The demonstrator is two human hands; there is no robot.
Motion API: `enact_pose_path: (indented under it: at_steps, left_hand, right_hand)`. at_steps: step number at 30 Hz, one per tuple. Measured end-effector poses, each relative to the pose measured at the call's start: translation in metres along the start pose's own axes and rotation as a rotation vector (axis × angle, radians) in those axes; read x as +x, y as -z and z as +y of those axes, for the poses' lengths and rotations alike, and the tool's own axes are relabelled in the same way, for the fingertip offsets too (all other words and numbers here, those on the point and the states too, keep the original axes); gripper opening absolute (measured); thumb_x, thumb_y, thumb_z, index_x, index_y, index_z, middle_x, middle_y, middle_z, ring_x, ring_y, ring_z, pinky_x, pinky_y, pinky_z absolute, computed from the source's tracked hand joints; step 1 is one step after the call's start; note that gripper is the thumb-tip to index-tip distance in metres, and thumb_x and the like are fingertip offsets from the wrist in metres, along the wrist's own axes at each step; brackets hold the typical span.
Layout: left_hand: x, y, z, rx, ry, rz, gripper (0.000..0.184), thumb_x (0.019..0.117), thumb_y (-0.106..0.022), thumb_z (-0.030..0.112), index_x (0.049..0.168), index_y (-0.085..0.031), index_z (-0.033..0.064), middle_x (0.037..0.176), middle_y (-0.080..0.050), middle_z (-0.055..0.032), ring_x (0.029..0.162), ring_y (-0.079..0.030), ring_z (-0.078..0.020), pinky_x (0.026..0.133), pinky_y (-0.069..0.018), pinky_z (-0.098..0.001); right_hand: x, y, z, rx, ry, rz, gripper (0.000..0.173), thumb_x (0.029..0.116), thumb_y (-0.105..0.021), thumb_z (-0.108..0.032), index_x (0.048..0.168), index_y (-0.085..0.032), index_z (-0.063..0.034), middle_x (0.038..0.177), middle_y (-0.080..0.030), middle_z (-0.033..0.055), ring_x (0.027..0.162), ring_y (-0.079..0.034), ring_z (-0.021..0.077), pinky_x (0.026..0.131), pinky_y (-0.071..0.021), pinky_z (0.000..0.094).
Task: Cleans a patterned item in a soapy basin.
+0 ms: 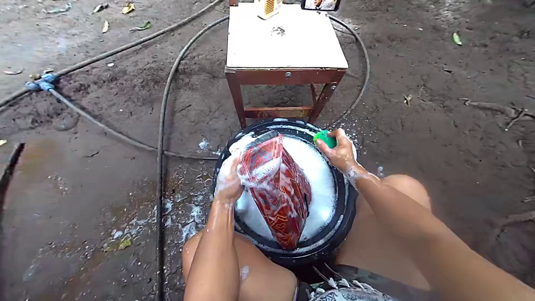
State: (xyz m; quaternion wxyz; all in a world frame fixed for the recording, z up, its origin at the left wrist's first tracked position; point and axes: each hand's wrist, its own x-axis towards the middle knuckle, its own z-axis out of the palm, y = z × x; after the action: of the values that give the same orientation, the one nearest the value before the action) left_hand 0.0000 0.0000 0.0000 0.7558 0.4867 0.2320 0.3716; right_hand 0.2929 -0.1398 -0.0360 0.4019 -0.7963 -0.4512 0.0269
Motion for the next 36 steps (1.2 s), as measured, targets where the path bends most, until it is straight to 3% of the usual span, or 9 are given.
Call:
enact_pose_path:
  at_steps: [4, 9, 16, 19, 22, 25, 28, 32, 36]
  left_hand:
    - [0.006, 0.008, 0.002, -0.038, -0.048, 0.001, 0.046, 0.1116, -0.022, 0.03, 0.111, -0.067, 0.023, 0.096, -0.075, 0.0086, 0.085, -0.071, -0.0008, 0.074, -0.0609, -0.0225]
    - [0.015, 0.013, -0.001, 0.08, 0.011, -0.019, 0.044, 0.1109, -0.025, 0.035, 0.118, -0.066, 0.021, 0.099, -0.074, 0.0068, 0.087, -0.07, -0.002, 0.077, -0.0605, -0.0238]
    - [0.019, 0.003, 0.0, 0.194, 0.006, 0.048, 0.041, 0.1074, -0.029, 0.029, 0.109, -0.067, 0.0135, 0.096, -0.075, 0.0073, 0.091, -0.071, -0.0024, 0.085, -0.0603, -0.0251]
    - [0.018, 0.004, -0.001, 0.204, -0.007, 0.09, 0.043, 0.1075, -0.031, 0.032, 0.107, -0.07, 0.0149, 0.096, -0.076, 0.007, 0.09, -0.072, -0.0024, 0.084, -0.0609, -0.0248]
    - [0.016, 0.003, -0.002, 0.209, -0.008, 0.105, 0.044, 0.1085, -0.028, 0.03, 0.109, -0.069, 0.0146, 0.097, -0.076, 0.0073, 0.091, -0.072, -0.0024, 0.086, -0.0605, -0.0247]
    - [0.018, 0.002, -0.004, 0.256, 0.006, 0.103, 0.044, 0.1077, -0.025, 0.028, 0.112, -0.066, 0.0119, 0.097, -0.075, 0.0081, 0.092, -0.07, -0.0012, 0.087, -0.0596, -0.0236]
    - [0.02, -0.006, -0.003, 0.231, -0.008, 0.101, 0.047, 0.1092, -0.022, 0.025, 0.118, -0.064, 0.0079, 0.1, -0.075, 0.0058, 0.094, -0.071, -0.0027, 0.088, -0.0597, -0.0253]
    - [0.017, -0.018, -0.008, 0.135, -0.092, 0.129, 0.047, 0.1107, -0.019, 0.024, 0.125, -0.06, 0.0062, 0.105, -0.074, 0.0049, 0.099, -0.069, -0.0034, 0.091, -0.0584, -0.0258]
    - [-0.006, -0.011, -0.032, 0.252, -0.137, 0.275, 0.036, 0.0901, -0.054, 0.005, 0.125, -0.051, -0.0004, 0.103, -0.068, 0.0045, 0.097, -0.065, 0.0014, 0.088, -0.0553, -0.0209]
  right_hand:
    - [-0.017, -0.032, 0.04, 0.085, -0.481, 0.031, 0.062, 0.0984, -0.067, -0.043, 0.134, -0.05, 0.0055, 0.112, -0.065, 0.0297, 0.101, -0.066, 0.0431, 0.088, -0.0525, 0.0619]
    - [-0.066, -0.08, 0.079, 0.103, -1.048, -0.106, 0.077, 0.0959, -0.071, -0.037, 0.147, -0.04, 0.0112, 0.141, -0.052, 0.0343, 0.133, -0.053, 0.0428, 0.112, -0.0427, 0.0547]
    - [-0.161, -0.125, 0.082, 0.153, -1.201, -0.48, 0.051, 0.1108, -0.046, -0.029, 0.144, -0.049, 0.0096, 0.146, -0.052, 0.0313, 0.139, -0.049, 0.0407, 0.117, -0.0376, 0.0541]
    - [-0.146, -0.127, 0.095, -0.052, -1.07, -0.775, 0.047, 0.1079, -0.05, -0.016, 0.147, -0.046, 0.0093, 0.154, -0.045, 0.0292, 0.147, -0.04, 0.0387, 0.122, -0.0305, 0.0513]
    - [-0.11, -0.117, 0.103, -0.031, -1.02, -0.588, 0.052, 0.1071, -0.049, -0.012, 0.151, -0.037, 0.0123, 0.157, -0.039, 0.0319, 0.149, -0.037, 0.0407, 0.123, -0.0282, 0.0528]
    - [-0.064, -0.097, 0.077, 0.486, -0.885, 0.027, 0.05, 0.0839, -0.072, -0.003, 0.13, -0.057, 0.0086, 0.112, -0.066, 0.026, 0.097, -0.067, 0.0322, 0.085, -0.0574, 0.0495]
    - [-0.028, -0.061, -0.012, 0.871, -0.337, -0.001, 0.061, 0.0677, -0.071, -0.007, 0.125, -0.055, 0.0068, 0.096, -0.07, 0.0068, 0.081, -0.068, 0.0084, 0.074, -0.06, 0.0296]
    - [-0.012, -0.035, -0.129, 0.476, 0.475, -0.092, 0.064, 0.0871, -0.072, -0.028, 0.139, -0.058, 0.0075, 0.129, -0.066, 0.0228, 0.119, -0.063, 0.027, 0.106, -0.0505, 0.044]
    - [-0.021, -0.065, -0.17, 0.051, 0.824, 0.054, 0.054, 0.0974, -0.06, -0.052, 0.134, -0.069, -0.0134, 0.119, -0.071, 0.0202, 0.102, -0.071, 0.0347, 0.084, -0.0586, 0.0492]
